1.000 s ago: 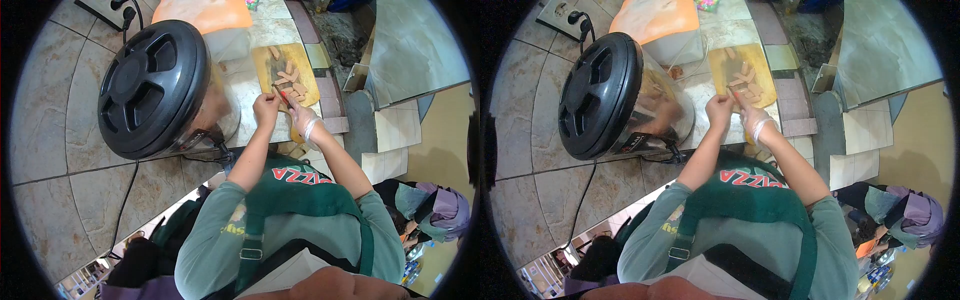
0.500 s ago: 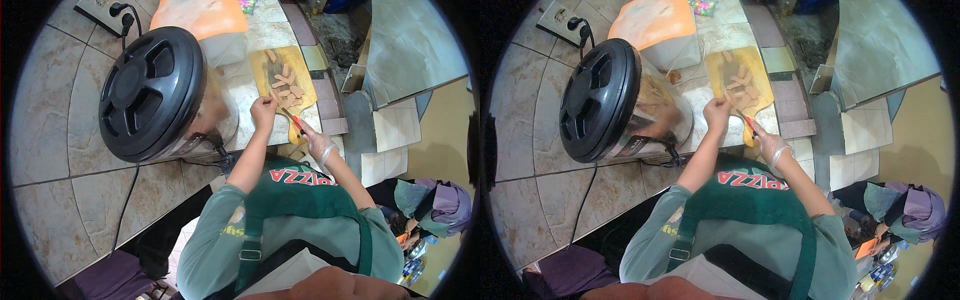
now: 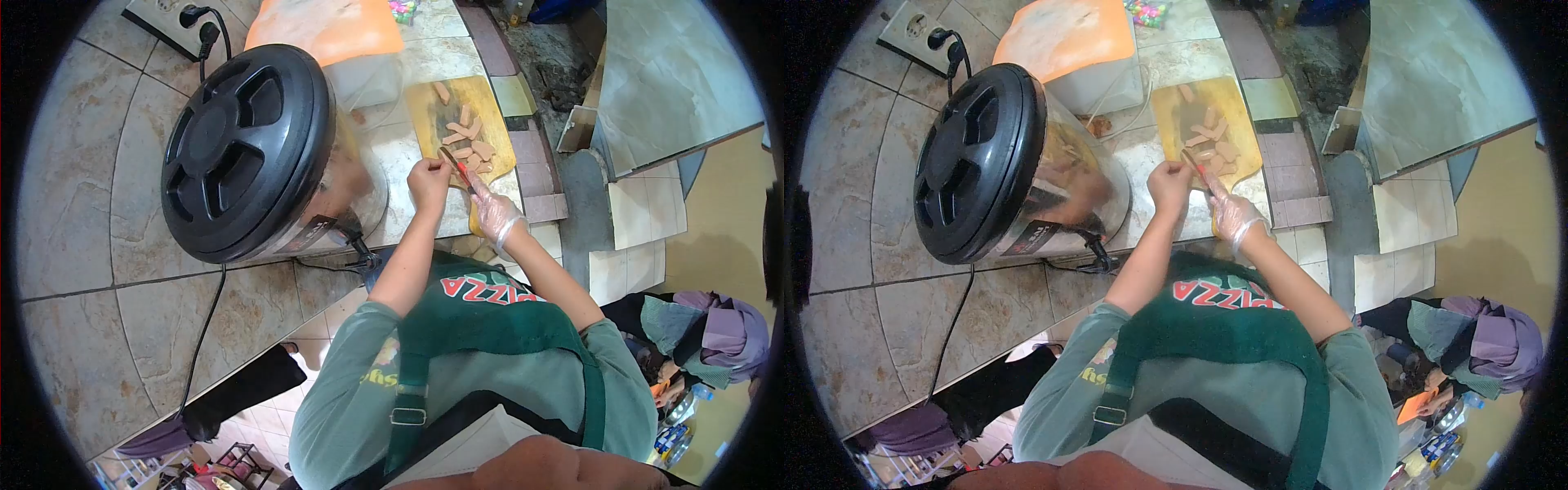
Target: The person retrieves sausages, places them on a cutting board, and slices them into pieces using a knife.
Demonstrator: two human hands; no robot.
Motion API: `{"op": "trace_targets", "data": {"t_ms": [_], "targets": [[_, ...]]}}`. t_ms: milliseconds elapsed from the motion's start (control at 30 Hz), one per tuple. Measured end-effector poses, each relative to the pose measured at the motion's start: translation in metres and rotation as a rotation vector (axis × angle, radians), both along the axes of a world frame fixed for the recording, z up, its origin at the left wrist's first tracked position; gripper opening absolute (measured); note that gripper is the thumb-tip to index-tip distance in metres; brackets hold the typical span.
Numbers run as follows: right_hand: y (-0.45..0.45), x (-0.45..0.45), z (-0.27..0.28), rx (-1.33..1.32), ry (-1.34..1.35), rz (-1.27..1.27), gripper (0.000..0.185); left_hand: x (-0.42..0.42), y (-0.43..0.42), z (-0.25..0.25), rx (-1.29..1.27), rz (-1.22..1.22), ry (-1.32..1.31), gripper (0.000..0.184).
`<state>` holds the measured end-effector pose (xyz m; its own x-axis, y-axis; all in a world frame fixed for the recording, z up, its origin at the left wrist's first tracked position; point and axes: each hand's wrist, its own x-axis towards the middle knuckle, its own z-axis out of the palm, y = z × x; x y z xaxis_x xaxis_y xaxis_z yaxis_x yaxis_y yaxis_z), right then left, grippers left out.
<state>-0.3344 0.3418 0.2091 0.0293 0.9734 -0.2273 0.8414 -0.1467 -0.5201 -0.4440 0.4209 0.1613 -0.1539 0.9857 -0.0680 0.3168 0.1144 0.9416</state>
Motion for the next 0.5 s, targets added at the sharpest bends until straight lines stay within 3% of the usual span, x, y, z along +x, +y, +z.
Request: {"op": "trace_targets", "data": {"t_ms": [500], "targets": [[0.023, -0.008, 0.026, -0.057, 0.044, -0.018, 0.040, 0.002, -0.002, -0.007, 0.023, 0.003, -0.062, 0.015]]}}
